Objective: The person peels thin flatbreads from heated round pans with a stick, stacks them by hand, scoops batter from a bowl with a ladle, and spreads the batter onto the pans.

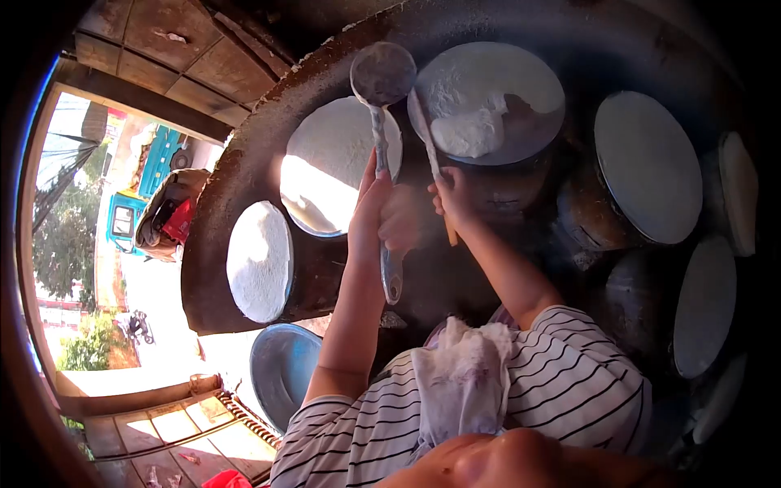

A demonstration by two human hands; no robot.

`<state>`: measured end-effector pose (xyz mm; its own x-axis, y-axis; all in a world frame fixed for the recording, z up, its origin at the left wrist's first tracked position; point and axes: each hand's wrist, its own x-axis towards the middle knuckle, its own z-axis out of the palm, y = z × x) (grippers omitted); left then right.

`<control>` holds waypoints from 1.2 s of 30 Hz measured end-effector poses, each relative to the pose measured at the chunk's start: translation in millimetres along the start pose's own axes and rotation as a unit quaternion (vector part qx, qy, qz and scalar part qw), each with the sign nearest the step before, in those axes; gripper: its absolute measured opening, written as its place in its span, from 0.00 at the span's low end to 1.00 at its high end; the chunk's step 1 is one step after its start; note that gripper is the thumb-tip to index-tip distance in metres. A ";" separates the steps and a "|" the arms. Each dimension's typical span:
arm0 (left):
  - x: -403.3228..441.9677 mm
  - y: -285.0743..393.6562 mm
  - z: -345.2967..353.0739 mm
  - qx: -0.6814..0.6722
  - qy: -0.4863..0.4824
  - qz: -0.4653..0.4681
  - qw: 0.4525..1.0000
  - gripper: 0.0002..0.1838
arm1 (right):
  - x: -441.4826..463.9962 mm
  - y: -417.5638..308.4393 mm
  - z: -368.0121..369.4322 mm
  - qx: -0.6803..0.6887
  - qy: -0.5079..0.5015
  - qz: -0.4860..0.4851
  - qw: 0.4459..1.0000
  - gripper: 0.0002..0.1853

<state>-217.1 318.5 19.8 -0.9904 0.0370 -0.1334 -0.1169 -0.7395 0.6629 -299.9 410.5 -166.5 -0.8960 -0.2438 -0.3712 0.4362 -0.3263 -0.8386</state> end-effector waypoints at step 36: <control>51.6 -63.1 66.3 0.226 0.081 -0.047 0.970 0.28 | -66.8 -133.1 -260.8 -0.309 0.080 -0.033 0.947 0.19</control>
<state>-265.8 411.7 19.9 -0.9533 -0.0428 -0.2991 -0.2636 -0.3658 0.8926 -319.9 708.4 -134.1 -0.9421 -0.0848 -0.3243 0.2912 0.2723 -0.9171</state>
